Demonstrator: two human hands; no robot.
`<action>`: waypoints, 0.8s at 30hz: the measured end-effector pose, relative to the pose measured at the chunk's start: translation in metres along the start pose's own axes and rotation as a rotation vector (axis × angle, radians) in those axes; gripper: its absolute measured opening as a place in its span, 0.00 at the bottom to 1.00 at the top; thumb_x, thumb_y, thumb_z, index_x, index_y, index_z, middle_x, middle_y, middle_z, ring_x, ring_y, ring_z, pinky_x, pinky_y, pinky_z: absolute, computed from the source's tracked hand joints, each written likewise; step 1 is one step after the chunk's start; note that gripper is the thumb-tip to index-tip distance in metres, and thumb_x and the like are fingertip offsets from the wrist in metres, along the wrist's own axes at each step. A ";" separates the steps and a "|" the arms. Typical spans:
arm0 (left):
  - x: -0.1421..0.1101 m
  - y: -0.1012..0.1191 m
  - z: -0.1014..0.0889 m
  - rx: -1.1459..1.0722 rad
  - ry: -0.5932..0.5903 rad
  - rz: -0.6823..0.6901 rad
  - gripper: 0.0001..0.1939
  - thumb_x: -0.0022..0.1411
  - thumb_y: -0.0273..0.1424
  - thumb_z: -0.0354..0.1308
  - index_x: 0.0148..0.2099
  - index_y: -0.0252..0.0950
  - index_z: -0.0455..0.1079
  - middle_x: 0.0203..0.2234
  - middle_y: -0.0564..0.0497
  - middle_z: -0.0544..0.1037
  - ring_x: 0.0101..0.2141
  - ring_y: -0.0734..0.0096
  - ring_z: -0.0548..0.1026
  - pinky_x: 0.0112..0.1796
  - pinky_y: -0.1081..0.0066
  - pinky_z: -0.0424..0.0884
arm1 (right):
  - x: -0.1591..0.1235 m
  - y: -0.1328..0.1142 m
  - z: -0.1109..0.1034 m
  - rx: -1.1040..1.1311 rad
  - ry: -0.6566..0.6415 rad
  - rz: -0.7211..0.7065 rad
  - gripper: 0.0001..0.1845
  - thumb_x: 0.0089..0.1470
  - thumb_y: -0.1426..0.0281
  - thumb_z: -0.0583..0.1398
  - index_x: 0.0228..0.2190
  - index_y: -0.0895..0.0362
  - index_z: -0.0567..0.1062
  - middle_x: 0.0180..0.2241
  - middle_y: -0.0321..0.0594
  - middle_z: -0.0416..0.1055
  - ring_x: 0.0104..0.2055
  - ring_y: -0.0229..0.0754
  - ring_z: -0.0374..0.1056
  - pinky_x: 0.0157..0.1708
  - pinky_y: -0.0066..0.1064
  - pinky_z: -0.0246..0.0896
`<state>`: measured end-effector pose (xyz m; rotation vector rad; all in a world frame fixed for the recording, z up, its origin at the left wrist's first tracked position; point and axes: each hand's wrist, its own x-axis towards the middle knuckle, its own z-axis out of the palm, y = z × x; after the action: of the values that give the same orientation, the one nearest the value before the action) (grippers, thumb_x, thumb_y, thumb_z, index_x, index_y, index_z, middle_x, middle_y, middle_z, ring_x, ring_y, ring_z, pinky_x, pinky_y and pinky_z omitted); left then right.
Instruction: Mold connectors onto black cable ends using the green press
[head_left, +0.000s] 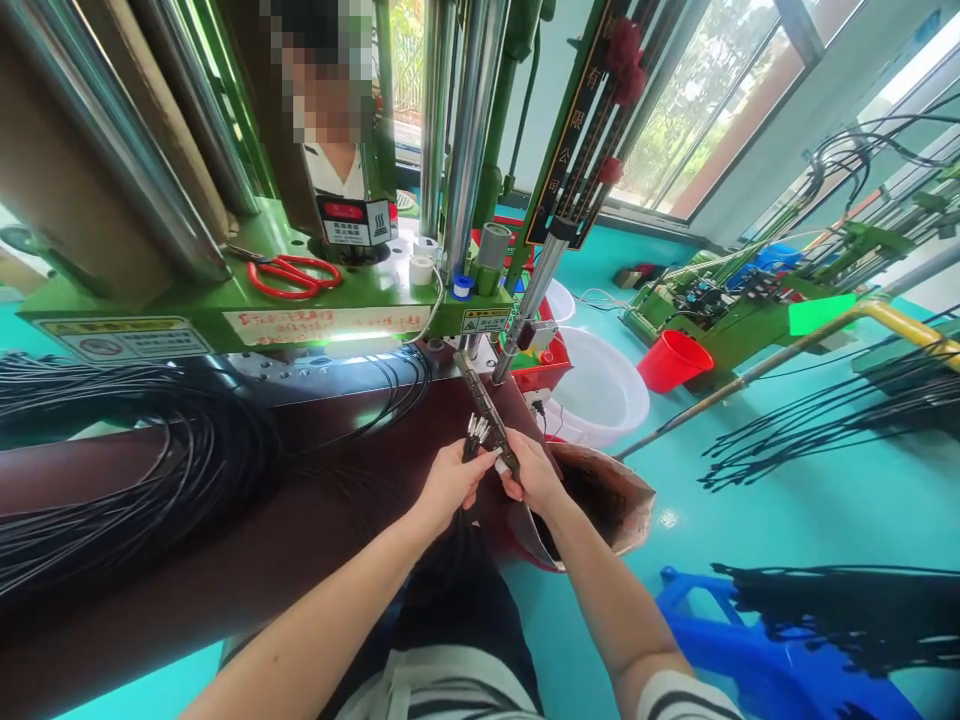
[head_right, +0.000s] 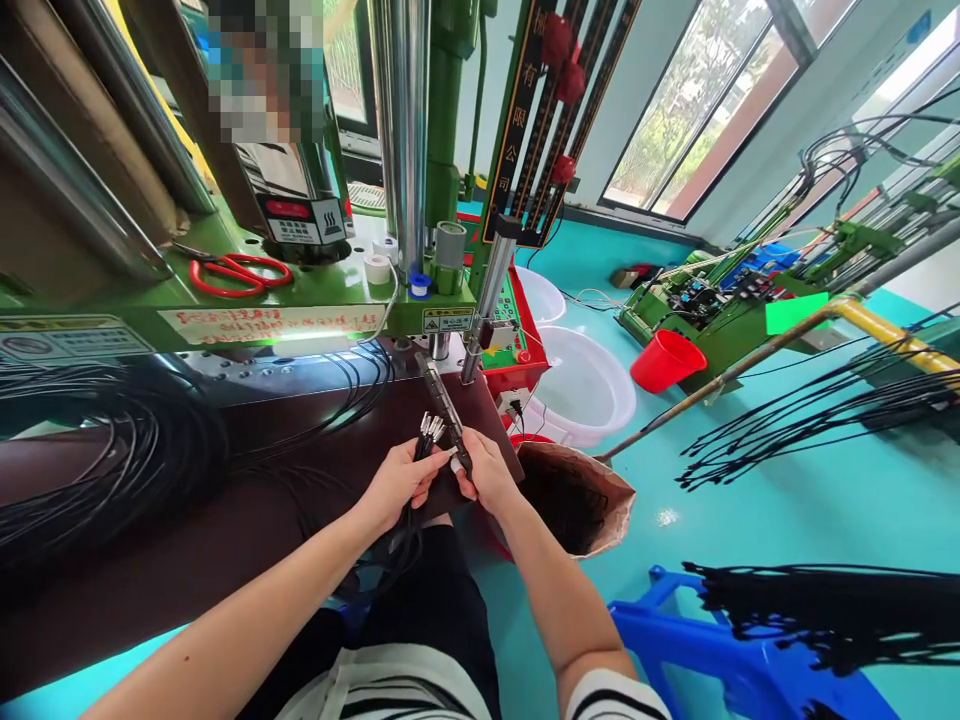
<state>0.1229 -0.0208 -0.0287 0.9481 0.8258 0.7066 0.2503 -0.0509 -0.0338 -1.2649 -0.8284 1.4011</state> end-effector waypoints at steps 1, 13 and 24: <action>0.000 0.001 0.001 0.000 -0.002 -0.005 0.13 0.45 0.35 0.59 0.25 0.36 0.57 0.09 0.63 0.55 0.10 0.85 0.51 0.09 0.81 0.50 | 0.000 0.001 -0.001 -0.005 -0.002 -0.009 0.22 0.51 0.53 0.52 0.38 0.58 0.66 0.11 0.26 0.58 0.06 0.27 0.45 0.05 0.19 0.39; 0.004 -0.005 -0.002 0.031 0.032 -0.028 0.12 0.46 0.35 0.58 0.26 0.37 0.57 0.08 0.64 0.53 0.09 0.85 0.49 0.09 0.81 0.47 | -0.007 0.005 0.005 -0.340 0.090 -0.177 0.24 0.55 0.57 0.50 0.48 0.58 0.66 0.14 0.28 0.57 0.10 0.28 0.49 0.08 0.20 0.44; 0.005 -0.006 -0.004 0.038 0.086 0.146 0.12 0.49 0.38 0.58 0.28 0.35 0.61 0.12 0.60 0.62 0.14 0.82 0.60 0.16 0.79 0.57 | -0.007 0.004 0.008 -0.203 0.101 -0.140 0.25 0.53 0.56 0.52 0.46 0.61 0.66 0.15 0.28 0.59 0.09 0.27 0.48 0.06 0.20 0.39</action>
<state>0.1227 -0.0178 -0.0363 1.0253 0.8537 0.8650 0.2408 -0.0576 -0.0335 -1.3915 -0.9891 1.1543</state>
